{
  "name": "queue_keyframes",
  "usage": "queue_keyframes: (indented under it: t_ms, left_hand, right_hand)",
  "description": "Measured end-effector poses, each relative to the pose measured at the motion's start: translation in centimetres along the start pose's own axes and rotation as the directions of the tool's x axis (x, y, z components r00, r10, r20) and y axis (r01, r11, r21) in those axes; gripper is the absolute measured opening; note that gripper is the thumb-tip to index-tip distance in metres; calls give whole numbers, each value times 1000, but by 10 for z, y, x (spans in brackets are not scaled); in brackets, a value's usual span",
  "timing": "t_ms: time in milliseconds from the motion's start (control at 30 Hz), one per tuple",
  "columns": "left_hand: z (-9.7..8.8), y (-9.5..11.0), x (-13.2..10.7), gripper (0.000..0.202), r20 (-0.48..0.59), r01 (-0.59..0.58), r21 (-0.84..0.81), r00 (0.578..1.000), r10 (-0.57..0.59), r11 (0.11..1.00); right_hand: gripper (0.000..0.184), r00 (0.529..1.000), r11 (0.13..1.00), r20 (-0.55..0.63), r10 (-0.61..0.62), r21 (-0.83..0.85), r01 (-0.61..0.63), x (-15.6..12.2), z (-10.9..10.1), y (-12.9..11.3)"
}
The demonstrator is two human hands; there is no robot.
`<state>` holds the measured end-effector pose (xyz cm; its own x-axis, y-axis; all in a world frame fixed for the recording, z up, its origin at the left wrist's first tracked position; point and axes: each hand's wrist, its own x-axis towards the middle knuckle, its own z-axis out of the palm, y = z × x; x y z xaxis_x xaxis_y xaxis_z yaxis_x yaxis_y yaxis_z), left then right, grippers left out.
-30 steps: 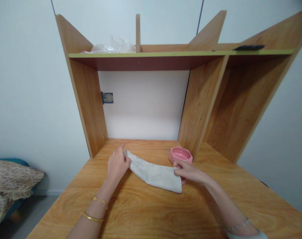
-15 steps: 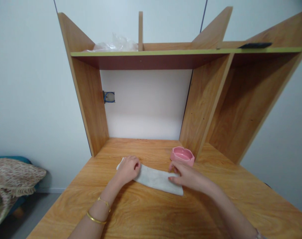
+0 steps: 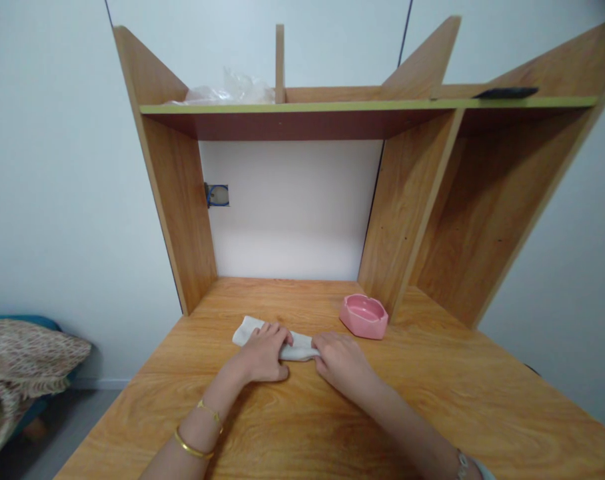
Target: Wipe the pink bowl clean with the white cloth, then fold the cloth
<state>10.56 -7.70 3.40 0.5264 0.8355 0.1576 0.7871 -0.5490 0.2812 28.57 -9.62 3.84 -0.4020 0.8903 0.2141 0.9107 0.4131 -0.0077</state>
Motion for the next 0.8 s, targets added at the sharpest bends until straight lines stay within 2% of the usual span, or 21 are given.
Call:
queue_keyframes:
  t_ms: [167,333,400,533,633,800]
  left_hand:
    - [2,8,8,11,-132,156,-16,979,-157,988]
    - [3,9,13,9,-275,274,-205,905,-324,940]
    - [6,8,15,12,-324,238,-341,878,-351,909]
    - [8,13,17,15,-388,25,-613,861,-328,790]
    - [7,18,16,18,-379,-73,-722,873,-305,689]
    - [8,17,14,29,-296,-94,-828,911,-288,552]
  right_hand:
    - [15,983,986,-155,99,149,-76,3,-2,1]
    - [13,961,945,-240,138,323,-55,2,2,-6]
    - [13,957,919,-247,153,392,-45,2,6,-9]
    - [14,952,853,-273,137,522,27,4,13,-14]
    - [14,942,789,-308,129,608,91,4,16,-17]
    - [14,948,628,-262,180,772,94,6,19,-15]
